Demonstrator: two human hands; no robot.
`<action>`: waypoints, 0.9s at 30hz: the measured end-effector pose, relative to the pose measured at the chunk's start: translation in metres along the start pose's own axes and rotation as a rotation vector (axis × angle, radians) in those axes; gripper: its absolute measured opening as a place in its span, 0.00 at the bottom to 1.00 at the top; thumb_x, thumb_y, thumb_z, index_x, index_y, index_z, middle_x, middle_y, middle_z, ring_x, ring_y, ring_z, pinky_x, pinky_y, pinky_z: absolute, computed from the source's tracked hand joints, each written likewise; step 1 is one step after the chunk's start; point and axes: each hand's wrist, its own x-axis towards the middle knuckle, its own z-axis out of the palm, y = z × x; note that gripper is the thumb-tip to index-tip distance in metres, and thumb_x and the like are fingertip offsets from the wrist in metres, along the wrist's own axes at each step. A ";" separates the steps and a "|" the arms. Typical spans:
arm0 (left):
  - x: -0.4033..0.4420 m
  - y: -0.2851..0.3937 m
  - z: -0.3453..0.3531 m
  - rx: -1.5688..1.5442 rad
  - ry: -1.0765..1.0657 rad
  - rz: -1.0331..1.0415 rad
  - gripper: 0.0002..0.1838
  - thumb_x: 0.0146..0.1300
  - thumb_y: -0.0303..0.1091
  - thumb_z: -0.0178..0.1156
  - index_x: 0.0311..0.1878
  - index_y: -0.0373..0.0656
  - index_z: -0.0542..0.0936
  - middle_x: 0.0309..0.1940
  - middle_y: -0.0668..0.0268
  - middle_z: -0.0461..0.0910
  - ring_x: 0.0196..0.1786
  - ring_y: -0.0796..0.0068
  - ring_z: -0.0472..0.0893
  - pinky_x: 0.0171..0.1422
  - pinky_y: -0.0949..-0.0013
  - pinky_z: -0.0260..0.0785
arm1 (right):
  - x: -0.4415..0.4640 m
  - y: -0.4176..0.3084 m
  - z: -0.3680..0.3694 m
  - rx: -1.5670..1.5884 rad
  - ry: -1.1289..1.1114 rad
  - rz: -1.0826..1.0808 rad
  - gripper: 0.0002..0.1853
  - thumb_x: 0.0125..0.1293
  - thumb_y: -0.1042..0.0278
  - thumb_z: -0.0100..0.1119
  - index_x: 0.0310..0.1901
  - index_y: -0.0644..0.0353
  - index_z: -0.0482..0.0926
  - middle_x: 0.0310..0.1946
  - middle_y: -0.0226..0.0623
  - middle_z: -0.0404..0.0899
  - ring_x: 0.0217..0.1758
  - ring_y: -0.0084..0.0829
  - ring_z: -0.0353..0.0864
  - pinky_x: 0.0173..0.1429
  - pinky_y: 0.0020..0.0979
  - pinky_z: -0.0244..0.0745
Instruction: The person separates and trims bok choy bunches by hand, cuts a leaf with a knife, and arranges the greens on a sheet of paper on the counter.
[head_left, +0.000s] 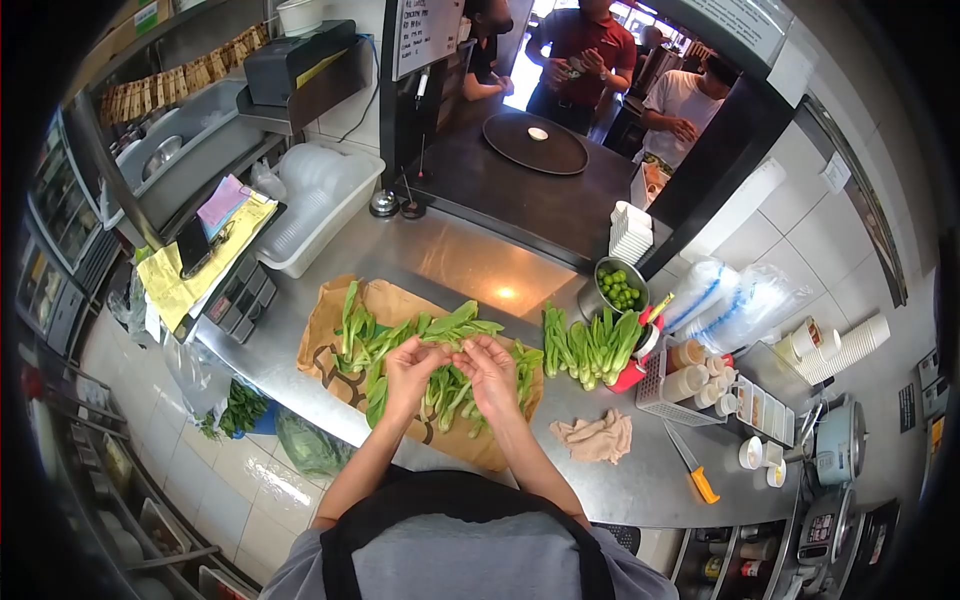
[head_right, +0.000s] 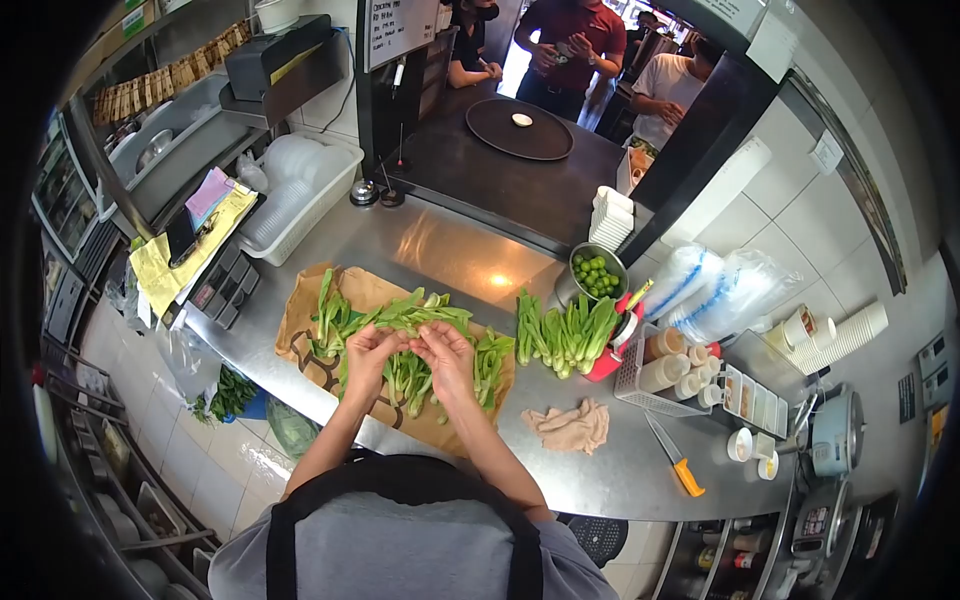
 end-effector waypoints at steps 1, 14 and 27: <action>0.001 -0.001 -0.003 -0.001 0.001 -0.021 0.03 0.58 0.22 0.59 0.35 0.34 0.78 0.32 0.61 0.81 0.33 0.79 0.80 0.41 0.76 0.74 | 0.002 0.002 -0.001 0.010 -0.008 0.018 0.06 0.61 0.73 0.60 0.38 0.61 0.76 0.32 0.32 0.80 0.32 0.23 0.81 0.40 0.23 0.77; -0.006 0.003 -0.043 -0.181 0.046 -0.244 0.01 0.59 0.25 0.59 0.34 0.40 0.77 0.31 0.65 0.81 0.33 0.77 0.81 0.42 0.73 0.76 | -0.004 0.032 0.003 0.016 -0.062 0.094 0.04 0.62 0.74 0.58 0.37 0.61 0.75 0.34 0.35 0.80 0.35 0.24 0.80 0.43 0.26 0.77; -0.019 0.044 -0.123 0.464 -0.154 -0.357 0.11 0.57 0.30 0.60 0.40 0.33 0.81 0.31 0.69 0.80 0.31 0.84 0.77 0.36 0.78 0.74 | 0.021 -0.029 -0.009 -1.050 -0.224 -0.383 0.06 0.56 0.78 0.61 0.36 0.64 0.80 0.29 0.33 0.78 0.28 0.24 0.76 0.35 0.26 0.74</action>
